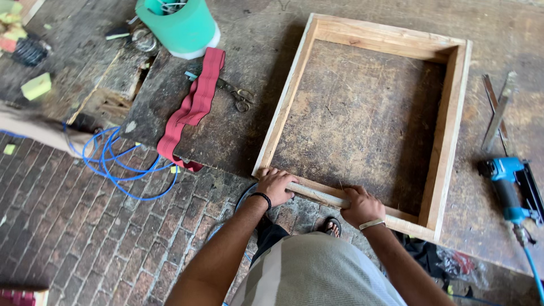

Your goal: The person weaves red fabric strips into a wooden frame using a pneumatic staple gun to secure the edges. They repeatedly fold and staple the fabric, then lift the completed woven panel and place it on a wooden chair frame.

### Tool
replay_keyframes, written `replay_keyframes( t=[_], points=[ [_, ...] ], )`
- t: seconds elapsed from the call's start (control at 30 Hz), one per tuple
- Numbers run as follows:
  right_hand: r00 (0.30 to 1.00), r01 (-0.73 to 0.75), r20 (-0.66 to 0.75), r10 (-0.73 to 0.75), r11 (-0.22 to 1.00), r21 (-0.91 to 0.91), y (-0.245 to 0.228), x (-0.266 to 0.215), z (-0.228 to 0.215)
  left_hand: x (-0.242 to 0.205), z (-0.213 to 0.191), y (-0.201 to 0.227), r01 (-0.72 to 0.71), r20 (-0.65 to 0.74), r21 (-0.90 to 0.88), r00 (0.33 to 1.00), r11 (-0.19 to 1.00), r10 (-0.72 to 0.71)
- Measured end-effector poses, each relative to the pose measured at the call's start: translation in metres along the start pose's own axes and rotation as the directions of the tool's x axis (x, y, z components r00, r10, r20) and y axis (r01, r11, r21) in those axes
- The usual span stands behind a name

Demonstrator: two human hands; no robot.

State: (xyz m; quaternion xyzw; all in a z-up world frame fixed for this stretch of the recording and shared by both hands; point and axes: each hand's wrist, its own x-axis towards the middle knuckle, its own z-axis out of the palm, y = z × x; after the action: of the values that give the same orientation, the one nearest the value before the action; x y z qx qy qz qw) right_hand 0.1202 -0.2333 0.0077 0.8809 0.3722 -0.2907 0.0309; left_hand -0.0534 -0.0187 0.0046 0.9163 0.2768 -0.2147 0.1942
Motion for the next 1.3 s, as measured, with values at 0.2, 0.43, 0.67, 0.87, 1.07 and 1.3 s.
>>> replay_keyframes(
  t=[0.2,0.43,0.67,0.87,1.07,1.3],
  points=[
    [0.993,0.08,-0.087,-0.079,0.997,0.015,0.01,0.002,0.007,0.004,0.005,0.011,0.092,-0.04,-0.008,0.995,0.996,-0.092],
    [0.99,0.14,-0.019,-0.14,0.99,-0.028,0.005,-0.001,-0.009,0.004,0.002,0.017,0.153,-0.082,-0.012,0.985,0.988,-0.153],
    [0.623,0.528,-0.782,0.008,0.733,0.428,0.112,0.014,0.007,0.002,0.001,0.016,0.124,-0.164,0.066,0.98,0.99,-0.111],
    [0.619,-0.265,-0.603,0.504,0.856,0.444,0.331,0.071,0.004,0.003,0.007,0.014,0.136,-0.171,0.104,0.978,0.985,-0.117],
    [0.814,-0.399,-0.28,0.509,0.84,0.368,0.393,0.108,0.015,0.009,0.008,0.015,0.22,-0.063,0.126,0.975,0.967,-0.214],
    [0.88,-0.275,-0.075,0.469,0.632,0.725,0.347,0.046,-0.047,0.008,-0.002,0.023,0.148,-0.072,-0.419,0.978,0.896,-0.195]
  ],
)
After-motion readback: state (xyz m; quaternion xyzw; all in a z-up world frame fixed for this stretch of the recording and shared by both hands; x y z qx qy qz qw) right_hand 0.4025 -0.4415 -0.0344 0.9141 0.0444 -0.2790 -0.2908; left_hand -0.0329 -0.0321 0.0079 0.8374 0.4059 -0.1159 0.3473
